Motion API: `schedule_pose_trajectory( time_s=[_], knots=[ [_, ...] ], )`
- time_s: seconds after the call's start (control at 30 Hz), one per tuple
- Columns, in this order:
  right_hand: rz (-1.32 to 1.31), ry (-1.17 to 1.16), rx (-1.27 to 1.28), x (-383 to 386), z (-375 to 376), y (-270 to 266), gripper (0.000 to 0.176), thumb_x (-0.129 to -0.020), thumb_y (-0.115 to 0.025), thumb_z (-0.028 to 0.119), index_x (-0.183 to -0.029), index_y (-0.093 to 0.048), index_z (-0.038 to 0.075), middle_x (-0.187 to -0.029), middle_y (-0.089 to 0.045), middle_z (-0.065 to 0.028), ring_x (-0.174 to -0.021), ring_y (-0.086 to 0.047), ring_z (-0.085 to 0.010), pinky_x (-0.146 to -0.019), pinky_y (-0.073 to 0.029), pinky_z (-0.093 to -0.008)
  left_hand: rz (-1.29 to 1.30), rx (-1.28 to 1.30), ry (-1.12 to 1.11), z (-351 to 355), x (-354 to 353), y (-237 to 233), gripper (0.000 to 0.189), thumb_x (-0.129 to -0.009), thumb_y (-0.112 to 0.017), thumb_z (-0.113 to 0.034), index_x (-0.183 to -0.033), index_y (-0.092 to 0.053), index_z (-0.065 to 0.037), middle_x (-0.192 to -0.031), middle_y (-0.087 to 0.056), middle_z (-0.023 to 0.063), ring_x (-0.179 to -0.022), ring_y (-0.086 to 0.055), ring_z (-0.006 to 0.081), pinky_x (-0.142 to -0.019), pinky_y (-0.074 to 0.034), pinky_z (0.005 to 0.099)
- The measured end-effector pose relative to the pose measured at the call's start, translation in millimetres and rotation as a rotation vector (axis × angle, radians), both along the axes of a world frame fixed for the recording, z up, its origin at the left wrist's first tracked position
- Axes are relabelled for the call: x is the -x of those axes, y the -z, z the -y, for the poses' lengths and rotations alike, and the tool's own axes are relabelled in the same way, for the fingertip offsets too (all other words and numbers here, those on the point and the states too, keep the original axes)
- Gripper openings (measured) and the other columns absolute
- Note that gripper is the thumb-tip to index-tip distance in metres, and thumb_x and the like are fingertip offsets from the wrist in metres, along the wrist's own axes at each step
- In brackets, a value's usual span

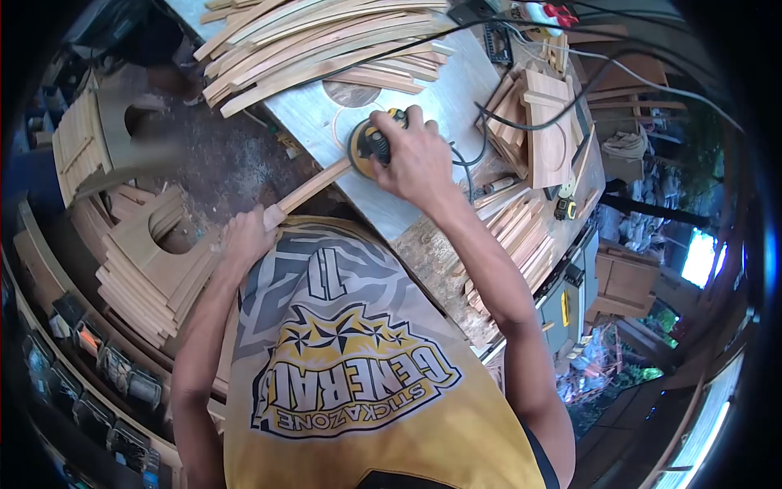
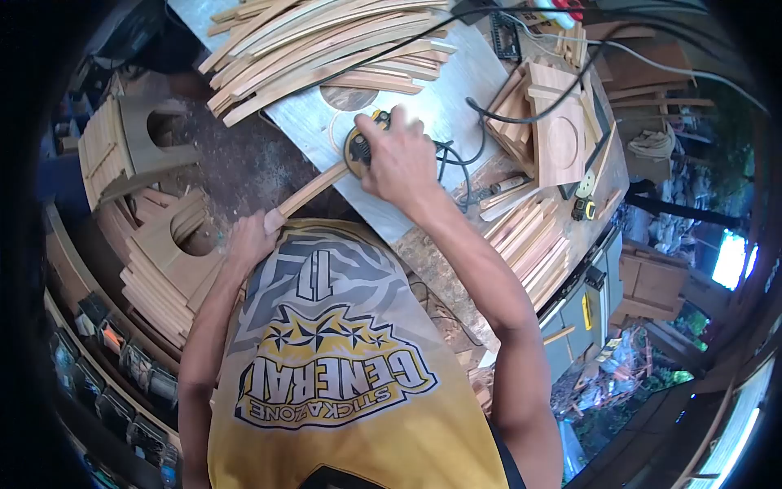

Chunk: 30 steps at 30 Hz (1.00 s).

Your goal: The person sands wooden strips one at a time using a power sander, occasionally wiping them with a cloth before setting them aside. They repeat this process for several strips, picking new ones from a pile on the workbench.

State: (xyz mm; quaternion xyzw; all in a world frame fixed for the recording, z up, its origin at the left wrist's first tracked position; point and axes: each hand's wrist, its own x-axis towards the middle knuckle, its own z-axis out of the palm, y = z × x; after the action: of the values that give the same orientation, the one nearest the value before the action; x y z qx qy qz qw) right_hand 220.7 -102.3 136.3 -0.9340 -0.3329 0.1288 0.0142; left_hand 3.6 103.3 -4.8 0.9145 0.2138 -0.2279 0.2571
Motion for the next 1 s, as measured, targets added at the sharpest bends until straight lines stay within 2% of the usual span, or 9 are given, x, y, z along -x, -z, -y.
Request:
schedule_pose_trajectory(
  time_s=[0.1, 0.23, 0.4, 0.5, 0.67, 0.73, 0.8, 0.9, 1.0],
  knots=[
    [0.039, 0.080, -0.058, -21.5, 12.7, 8.6, 0.055, -0.078, -0.082, 0.028, -0.129, -0.061, 0.024, -0.115, -0.057, -0.0218, -0.096, -0.067, -0.0432, -0.078, -0.058, -0.0520, 0.051, 0.013, -0.030, 3.7, 16.4, 2.4, 0.031, -0.086, -0.071, -0.027, -0.103, -0.068, -0.002, -0.094, -0.072, 0.0290, -0.092, -0.070, 0.0494, -0.084, -0.055, 0.0577],
    [0.124, 0.012, 0.026, -34.8, 17.6, 6.6, 0.056, -0.078, -0.082, 0.031, -0.129, -0.061, 0.023, -0.113, -0.057, -0.0209, -0.093, -0.067, -0.0441, -0.078, -0.058, -0.0519, 0.036, -0.008, -0.035, 1.4, 18.4, 5.9, 0.029, -0.087, -0.069, -0.026, -0.104, -0.067, -0.002, -0.095, -0.072, 0.0284, -0.092, -0.070, 0.0489, -0.084, -0.055, 0.0578],
    [0.117, -0.004, -0.020, -24.6, 19.3, 10.7, 0.056, -0.078, -0.082, 0.032, -0.129, -0.061, 0.022, -0.107, -0.058, -0.0204, -0.090, -0.067, -0.0445, -0.077, -0.057, -0.0522, 0.031, 0.012, -0.033, 1.7, 17.5, -1.5, 0.028, -0.088, -0.068, -0.025, -0.105, -0.066, -0.003, -0.095, -0.072, 0.0287, -0.093, -0.070, 0.0482, -0.084, -0.055, 0.0569],
    [0.150, 0.038, -0.020, -35.0, 21.5, 14.0, 0.055, -0.078, -0.082, 0.033, -0.128, -0.062, 0.023, -0.106, -0.058, -0.0210, -0.090, -0.067, -0.0437, -0.076, -0.057, -0.0518, -0.042, 0.043, -0.042, 2.7, 16.0, -2.0, 0.029, -0.087, -0.069, -0.025, -0.105, -0.066, -0.002, -0.096, -0.072, 0.0295, -0.093, -0.070, 0.0483, -0.085, -0.055, 0.0569],
    [0.071, -0.077, -0.062, 8.1, 10.2, 10.9, 0.055, -0.079, -0.081, 0.034, -0.129, -0.061, 0.025, -0.109, -0.058, -0.0202, -0.088, -0.068, -0.0415, -0.075, -0.058, -0.0497, 0.024, 0.015, -0.027, 6.4, 9.2, -2.0, 0.030, -0.085, -0.072, -0.023, -0.104, -0.065, -0.001, -0.095, -0.072, 0.0297, -0.091, -0.070, 0.0486, -0.085, -0.055, 0.0564],
    [0.095, -0.011, -0.064, -6.0, 16.9, 17.2, 0.055, -0.079, -0.081, 0.034, -0.129, -0.061, 0.025, -0.111, -0.058, -0.0207, -0.089, -0.068, -0.0418, -0.076, -0.058, -0.0499, 0.040, -0.007, -0.008, 7.4, 20.9, -2.1, 0.031, -0.085, -0.073, -0.023, -0.104, -0.065, -0.001, -0.094, -0.072, 0.0297, -0.091, -0.070, 0.0489, -0.085, -0.056, 0.0559],
    [0.078, 0.152, -0.018, -38.3, 23.5, 15.3, 0.055, -0.081, -0.080, 0.035, -0.131, -0.060, 0.024, -0.115, -0.057, -0.0223, -0.094, -0.068, -0.0438, -0.081, -0.058, -0.0501, 0.033, -0.002, -0.059, 6.7, 31.6, -10.6, 0.032, -0.085, -0.074, -0.023, -0.106, -0.065, 0.000, -0.091, -0.071, 0.0302, -0.090, -0.070, 0.0493, -0.083, -0.056, 0.0555],
    [0.200, 0.122, 0.035, -71.6, 53.7, 25.6, 0.057, -0.082, -0.078, 0.036, -0.134, -0.059, 0.022, -0.116, -0.057, -0.0212, -0.098, -0.067, -0.0441, -0.085, -0.057, -0.0514, 0.085, -0.058, -0.194, -5.8, 64.3, -31.7, 0.034, -0.084, -0.077, -0.024, -0.107, -0.065, -0.002, -0.090, -0.071, 0.0295, -0.089, -0.070, 0.0482, -0.079, -0.055, 0.0560],
    [0.235, 0.207, -0.139, -75.9, 77.9, 35.1, 0.059, -0.080, -0.079, 0.032, -0.135, -0.058, 0.023, -0.116, -0.057, -0.0213, -0.102, -0.066, -0.0433, -0.084, -0.057, -0.0514, 0.158, -0.098, -0.408, -26.6, 104.5, -62.8, 0.033, -0.081, -0.080, -0.023, -0.102, -0.064, -0.003, -0.087, -0.071, 0.0269, -0.085, -0.070, 0.0474, -0.072, -0.055, 0.0544]
  ],
)
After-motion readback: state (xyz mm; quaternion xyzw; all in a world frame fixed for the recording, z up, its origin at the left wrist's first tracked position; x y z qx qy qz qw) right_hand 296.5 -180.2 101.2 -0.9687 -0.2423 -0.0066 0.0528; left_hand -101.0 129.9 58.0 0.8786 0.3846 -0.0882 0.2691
